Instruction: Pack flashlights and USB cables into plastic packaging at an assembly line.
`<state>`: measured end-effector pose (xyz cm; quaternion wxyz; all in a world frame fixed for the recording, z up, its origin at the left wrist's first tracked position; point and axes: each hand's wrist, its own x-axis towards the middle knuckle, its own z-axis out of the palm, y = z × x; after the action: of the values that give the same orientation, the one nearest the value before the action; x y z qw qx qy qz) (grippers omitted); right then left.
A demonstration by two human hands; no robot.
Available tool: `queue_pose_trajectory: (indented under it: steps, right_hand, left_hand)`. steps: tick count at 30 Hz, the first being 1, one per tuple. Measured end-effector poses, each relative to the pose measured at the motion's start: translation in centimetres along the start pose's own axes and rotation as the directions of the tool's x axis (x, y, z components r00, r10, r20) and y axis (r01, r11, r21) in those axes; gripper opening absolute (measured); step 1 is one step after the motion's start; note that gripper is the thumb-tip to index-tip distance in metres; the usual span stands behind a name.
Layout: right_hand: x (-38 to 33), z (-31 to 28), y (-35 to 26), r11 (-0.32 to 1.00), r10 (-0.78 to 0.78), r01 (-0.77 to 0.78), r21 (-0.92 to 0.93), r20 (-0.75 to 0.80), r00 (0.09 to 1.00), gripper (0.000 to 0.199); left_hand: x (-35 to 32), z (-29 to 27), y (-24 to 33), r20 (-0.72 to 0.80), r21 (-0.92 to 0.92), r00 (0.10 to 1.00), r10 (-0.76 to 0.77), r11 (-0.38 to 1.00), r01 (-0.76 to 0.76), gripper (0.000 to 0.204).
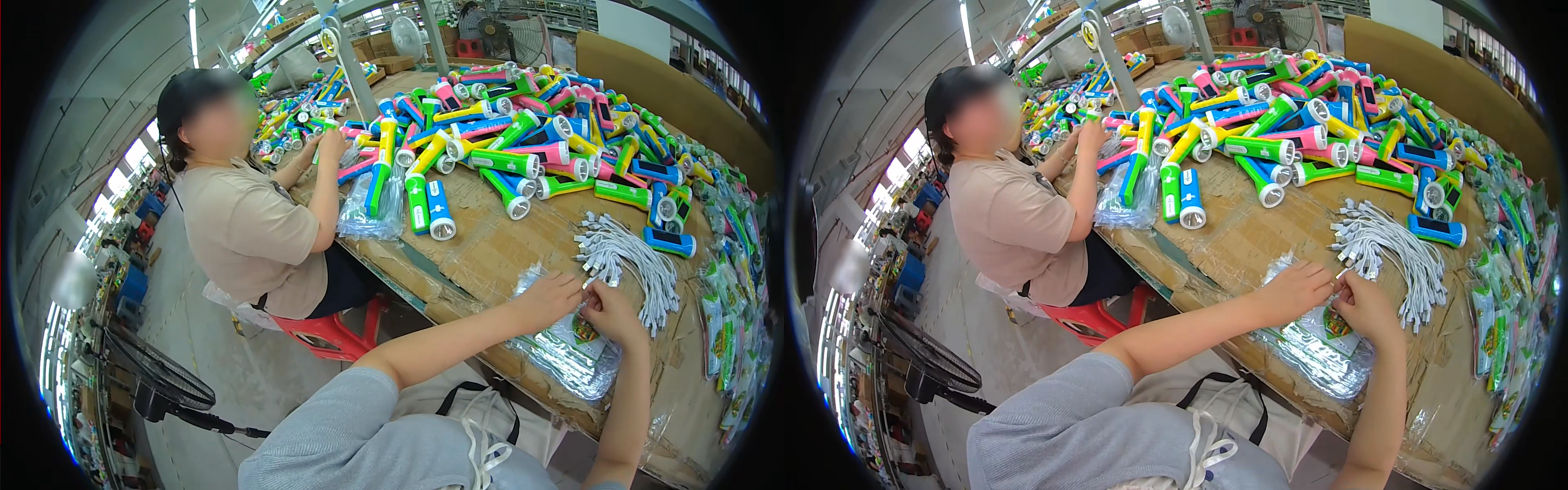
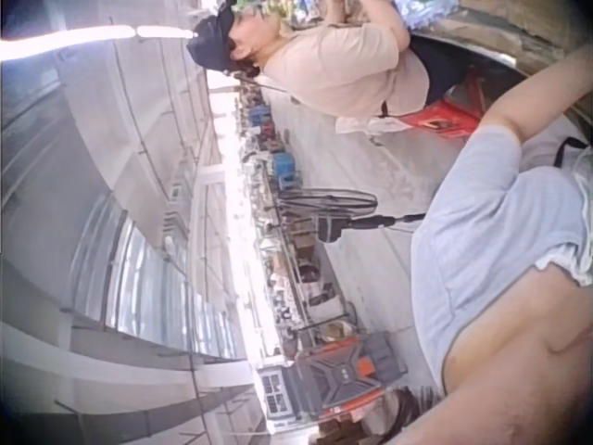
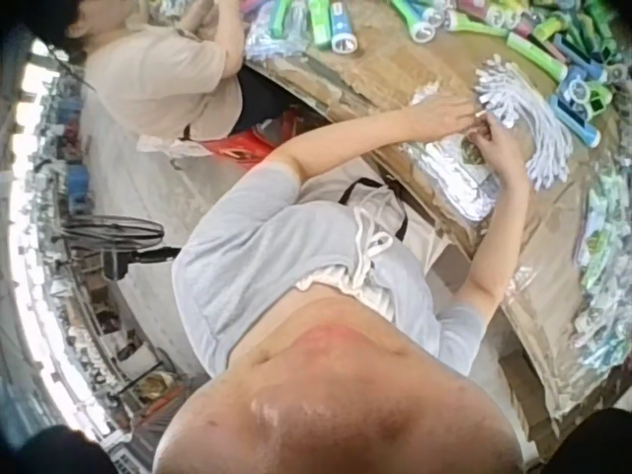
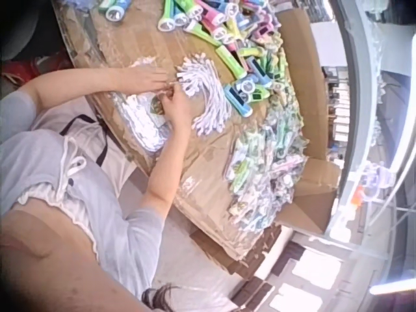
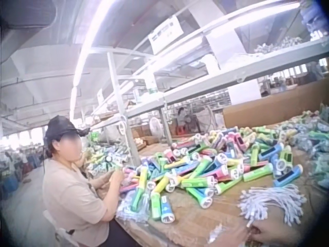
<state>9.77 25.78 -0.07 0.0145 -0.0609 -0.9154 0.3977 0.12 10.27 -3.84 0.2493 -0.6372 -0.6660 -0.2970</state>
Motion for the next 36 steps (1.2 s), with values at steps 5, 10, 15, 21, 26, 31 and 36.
queue_pose_trajectory:
  steps: [5,10,15,21,26,31,36]
  right_hand:
    - [-0.6,0.6,2.6,0.993,-0.082,0.069,-0.092,-0.152,0.985,0.014]
    - [1.2,-2.3,3.7,0.998,-0.024,0.020,-0.066,-0.060,0.998,0.026]
    - [2.1,-4.8,10.5,0.819,-0.339,-0.231,-0.526,-0.768,0.544,0.031]
    - [1.0,-4.9,10.6,0.743,-0.417,-0.238,-0.626,-0.710,0.567,0.014]
    - [-0.4,-5.7,7.0,0.724,-0.193,-0.378,-0.576,-0.696,0.692,0.014]
    - [-3.8,-4.7,-4.7,0.921,-0.047,0.374,0.111,-0.919,0.391,0.014]
    - [-3.5,5.7,-2.7,0.857,-0.303,0.165,-0.489,-0.217,0.928,0.015]
  left_hand:
    - [-0.7,-6.7,4.9,0.663,-0.302,0.710,0.238,0.953,-0.038,0.010]
    - [-4.7,-9.7,5.6,0.738,-0.222,0.675,0.009,0.948,0.229,0.014]
    - [-4.3,-9.1,6.1,0.524,-0.131,0.815,-0.246,0.923,0.363,0.022]
    - [-2.3,-6.5,5.8,0.248,-0.008,0.722,-0.646,0.744,0.668,0.032]
    - [-3.1,-6.4,2.9,0.499,0.069,0.572,-0.651,0.687,0.723,0.030]
    - [-6.0,-4.9,1.5,0.439,-0.285,0.673,-0.596,0.618,0.733,0.021]
    - [-3.6,-5.8,1.0,0.449,-0.565,0.515,-0.730,0.215,0.797,0.017]
